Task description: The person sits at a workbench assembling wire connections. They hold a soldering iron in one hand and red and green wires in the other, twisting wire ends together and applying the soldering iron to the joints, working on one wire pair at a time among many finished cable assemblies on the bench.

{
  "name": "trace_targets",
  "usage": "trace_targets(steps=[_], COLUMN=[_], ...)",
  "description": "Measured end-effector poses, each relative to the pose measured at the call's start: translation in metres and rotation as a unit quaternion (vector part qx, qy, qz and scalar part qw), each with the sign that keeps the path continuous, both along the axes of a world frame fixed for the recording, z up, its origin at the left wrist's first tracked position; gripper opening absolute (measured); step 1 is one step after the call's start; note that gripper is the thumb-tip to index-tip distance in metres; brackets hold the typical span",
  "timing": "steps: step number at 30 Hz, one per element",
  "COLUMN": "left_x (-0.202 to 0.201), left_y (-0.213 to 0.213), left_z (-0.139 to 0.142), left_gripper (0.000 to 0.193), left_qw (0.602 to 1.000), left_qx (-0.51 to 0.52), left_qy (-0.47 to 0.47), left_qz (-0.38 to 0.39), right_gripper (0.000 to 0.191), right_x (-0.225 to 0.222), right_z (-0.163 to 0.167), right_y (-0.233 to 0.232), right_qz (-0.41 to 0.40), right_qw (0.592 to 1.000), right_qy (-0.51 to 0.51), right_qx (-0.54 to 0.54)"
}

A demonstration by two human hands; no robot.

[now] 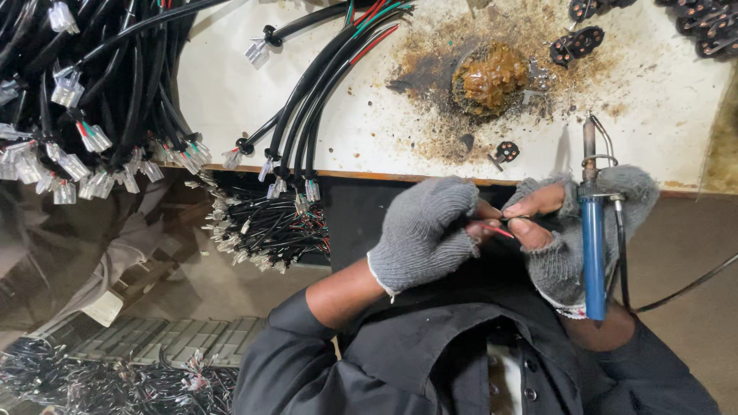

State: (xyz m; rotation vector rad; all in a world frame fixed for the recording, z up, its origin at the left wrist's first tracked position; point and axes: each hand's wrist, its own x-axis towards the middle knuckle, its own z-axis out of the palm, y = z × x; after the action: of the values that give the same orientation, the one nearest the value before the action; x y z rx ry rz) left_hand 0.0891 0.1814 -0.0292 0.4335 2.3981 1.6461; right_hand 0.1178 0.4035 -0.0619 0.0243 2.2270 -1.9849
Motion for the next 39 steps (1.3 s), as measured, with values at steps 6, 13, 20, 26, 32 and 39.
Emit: trace_targets(steps=[6,13,20,26,32,39], left_x=[-0.003,0.0,-0.001,-0.004,-0.004,-0.003], left_y=[0.001,0.007,0.006,0.0,-0.005,-0.005], left_z=[0.0,-0.005,-0.006,-0.002,-0.005,-0.011], left_gripper=[0.016,0.01,0.013,0.013,0.016,0.019], left_qw=[1.0,0.996,0.998,0.998,0.997,0.997], left_qx=[0.011,0.082,0.055,0.061,0.076,0.067], left_qy=[0.026,0.003,0.025,0.019,0.014,0.038], left_qz=[-0.003,0.041,0.033,0.01,-0.009,-0.008], right_gripper=[0.007,0.009,0.01,0.014,0.028,0.054], right_x=[0.001,-0.001,-0.01,-0.013,-0.022,-0.026], right_z=[0.0,-0.004,0.007,0.014,0.009,0.012], right_y=[-0.001,-0.002,0.002,0.001,0.004,-0.004], right_qz=[-0.001,-0.012,0.027,0.025,0.073,0.043], right_qw=[0.999,0.997,0.999,0.996,0.997,0.992], right_qy=[-0.011,-0.014,-0.025,-0.084,0.019,-0.001], right_qx=[0.039,0.07,0.036,0.006,0.0,-0.119])
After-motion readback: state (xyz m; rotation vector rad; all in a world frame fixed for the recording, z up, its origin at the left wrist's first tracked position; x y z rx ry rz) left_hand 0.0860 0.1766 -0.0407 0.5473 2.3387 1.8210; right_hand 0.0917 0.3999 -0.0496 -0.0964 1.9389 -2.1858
